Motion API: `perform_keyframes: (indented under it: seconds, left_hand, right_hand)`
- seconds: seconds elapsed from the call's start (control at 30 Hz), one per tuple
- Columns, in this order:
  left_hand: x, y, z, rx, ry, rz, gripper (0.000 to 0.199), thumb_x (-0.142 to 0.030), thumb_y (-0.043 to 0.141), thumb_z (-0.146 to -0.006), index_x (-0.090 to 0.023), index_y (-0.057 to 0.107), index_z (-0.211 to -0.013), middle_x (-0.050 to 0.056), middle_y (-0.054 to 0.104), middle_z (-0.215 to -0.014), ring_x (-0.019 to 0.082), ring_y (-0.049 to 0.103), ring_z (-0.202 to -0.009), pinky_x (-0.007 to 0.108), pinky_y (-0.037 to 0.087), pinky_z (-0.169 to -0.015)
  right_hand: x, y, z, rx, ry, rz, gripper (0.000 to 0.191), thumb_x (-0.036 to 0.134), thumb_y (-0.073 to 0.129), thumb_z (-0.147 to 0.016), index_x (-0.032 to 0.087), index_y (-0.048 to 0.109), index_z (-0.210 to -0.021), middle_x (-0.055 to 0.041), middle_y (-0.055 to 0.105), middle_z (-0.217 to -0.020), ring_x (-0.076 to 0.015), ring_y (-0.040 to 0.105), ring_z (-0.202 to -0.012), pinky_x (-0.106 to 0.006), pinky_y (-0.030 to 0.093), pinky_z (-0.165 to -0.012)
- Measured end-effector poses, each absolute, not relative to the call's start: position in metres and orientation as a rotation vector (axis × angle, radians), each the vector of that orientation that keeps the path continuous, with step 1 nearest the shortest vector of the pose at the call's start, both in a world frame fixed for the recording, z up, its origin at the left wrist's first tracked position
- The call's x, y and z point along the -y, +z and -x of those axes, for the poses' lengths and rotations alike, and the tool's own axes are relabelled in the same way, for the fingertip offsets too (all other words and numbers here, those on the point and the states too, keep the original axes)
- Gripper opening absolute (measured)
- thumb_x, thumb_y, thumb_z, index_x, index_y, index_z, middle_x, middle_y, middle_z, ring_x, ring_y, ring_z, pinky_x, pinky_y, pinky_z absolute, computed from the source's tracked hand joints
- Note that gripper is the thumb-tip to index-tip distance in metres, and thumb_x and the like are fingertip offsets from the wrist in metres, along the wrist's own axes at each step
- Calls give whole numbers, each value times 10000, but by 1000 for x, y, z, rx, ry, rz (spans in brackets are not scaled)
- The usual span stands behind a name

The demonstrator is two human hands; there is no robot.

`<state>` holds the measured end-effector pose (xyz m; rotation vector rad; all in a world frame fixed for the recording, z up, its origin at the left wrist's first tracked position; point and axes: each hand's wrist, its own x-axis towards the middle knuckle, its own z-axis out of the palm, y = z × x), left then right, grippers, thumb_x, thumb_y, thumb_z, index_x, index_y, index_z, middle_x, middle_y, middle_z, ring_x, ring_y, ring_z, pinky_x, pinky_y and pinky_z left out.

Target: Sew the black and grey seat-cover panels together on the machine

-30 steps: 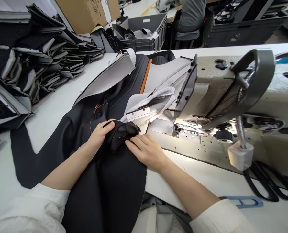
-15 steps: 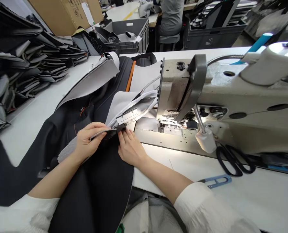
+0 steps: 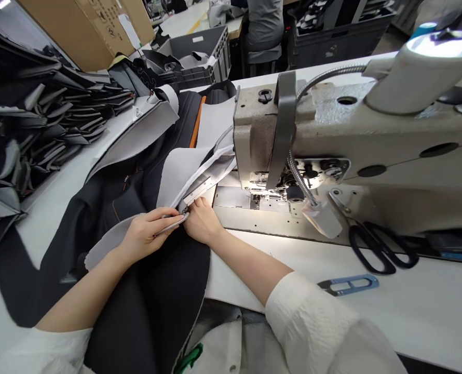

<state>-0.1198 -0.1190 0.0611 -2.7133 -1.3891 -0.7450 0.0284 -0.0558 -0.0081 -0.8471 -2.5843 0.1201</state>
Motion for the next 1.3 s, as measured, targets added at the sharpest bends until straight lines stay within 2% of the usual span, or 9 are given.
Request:
perform_keyframes:
  seconds: [0.13,0.27,0.47,0.67,0.8,0.97,1.03,1.13,1.3]
  left_hand:
    - [121,63,122,1480,-770,2685,247,-156,536,-857,-219,637,-1073,35,644,-975,110,624,-815,197,501,-702]
    - [121,62,126,1534,-803,2690,255,-168,522,-866,-231,643,-1081,32,642,-987,117,626,-844,203,504,-741]
    - [117,59,127,1503,-789,2686,247,-162,513,-866,-224,648,-1062,32,645,-995,118,627,-848,203,505,-745]
    - [117,55,122,1417,-342,2530,272,-159,480,-853,-223,635,-1067,41,664,-1004,145,623,-763,217,485,-587]
    - [120,48,122,1475,-169,2409,308,-119,468,-839,-229,631,-1076,40,679,-926,131,587,-652,210,421,-487]
    - [115,34,120,1503,-154,2471,296,-144,467,-854,-213,627,-1093,41,676,-966,144,609,-721,221,468,-568]
    - [112,32,118,1519,-142,2496,288,-162,477,-856,-208,630,-1095,39,675,-985,159,622,-757,234,483,-582]
    - [110,32,114,1553,-148,2517,283,-175,478,-859,-219,641,-1085,32,674,-1008,167,632,-807,237,497,-612]
    - [111,32,115,1623,-146,2510,278,-192,462,-878,-231,642,-1086,28,668,-1025,159,629,-850,238,504,-689]
  right_hand:
    - [53,-12,-32,2638,69,597,243,175,441,-888,117,659,-797,-123,606,-848,-261,471,-940,-383,376,-831]
    - [58,-10,-30,2670,70,594,223,152,444,-881,114,657,-825,-112,613,-807,-253,500,-916,-364,410,-784]
    - [57,-14,-24,2721,122,547,267,174,393,-905,122,651,-860,-116,644,-894,-251,526,-974,-386,420,-859]
    - [58,-9,0,2692,199,848,236,235,436,-871,154,642,-953,-99,611,-1157,-270,473,-1151,-472,322,-1018]
    - [63,-2,-5,2714,195,893,290,242,442,-872,99,630,-1040,-163,561,-1237,-317,451,-1191,-520,267,-1052]
    - [75,5,-60,2853,161,691,418,183,385,-896,2,488,-1259,-211,510,-1287,-301,384,-1276,-471,280,-1066]
    - [78,13,-85,2962,236,532,483,145,423,-858,51,418,-1331,-175,438,-1372,-279,355,-1303,-465,303,-1051]
    - [80,25,-103,3051,393,311,572,196,549,-763,161,443,-1324,-117,408,-1410,-277,371,-1293,-488,307,-1032]
    - [81,13,-73,2872,144,164,262,193,460,-871,125,600,-1081,-125,615,-1132,-230,533,-1100,-425,324,-1015]
